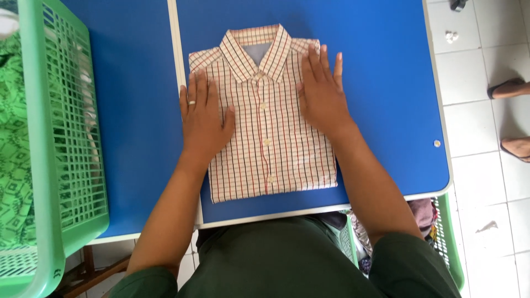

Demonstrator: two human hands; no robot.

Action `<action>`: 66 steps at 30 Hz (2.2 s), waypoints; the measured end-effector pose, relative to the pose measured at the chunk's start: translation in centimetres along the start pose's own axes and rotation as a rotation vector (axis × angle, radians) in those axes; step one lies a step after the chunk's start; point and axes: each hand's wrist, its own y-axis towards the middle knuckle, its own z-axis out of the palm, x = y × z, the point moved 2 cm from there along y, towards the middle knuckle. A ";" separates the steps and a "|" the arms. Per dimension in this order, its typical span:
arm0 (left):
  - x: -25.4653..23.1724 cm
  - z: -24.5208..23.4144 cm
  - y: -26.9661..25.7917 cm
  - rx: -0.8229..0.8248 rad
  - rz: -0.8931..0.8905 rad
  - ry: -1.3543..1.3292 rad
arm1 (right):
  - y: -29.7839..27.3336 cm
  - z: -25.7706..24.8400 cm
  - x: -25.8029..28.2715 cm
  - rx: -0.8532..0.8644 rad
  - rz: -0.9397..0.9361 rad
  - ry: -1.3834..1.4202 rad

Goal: The person folds a checkered shirt on a blue table by hand, smoothing the fabric, folding the sleeves and body, and placing the folded shirt into a green laundry basket.

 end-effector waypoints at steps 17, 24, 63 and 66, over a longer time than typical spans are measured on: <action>-1.9 3.0 -0.8 0.021 0.077 -0.038 | -0.9 -0.5 2.6 0.391 0.018 -0.016; -1.2 2.6 -0.2 -0.042 0.024 -0.230 | -0.8 -1.1 0.6 0.078 0.003 0.195; -5.8 -2.5 -6.8 0.214 0.162 0.042 | -8.5 -1.7 10.2 0.432 -0.124 0.045; -5.6 -1.1 -9.9 0.252 0.136 0.052 | -10.9 1.1 9.7 0.440 -0.122 -0.015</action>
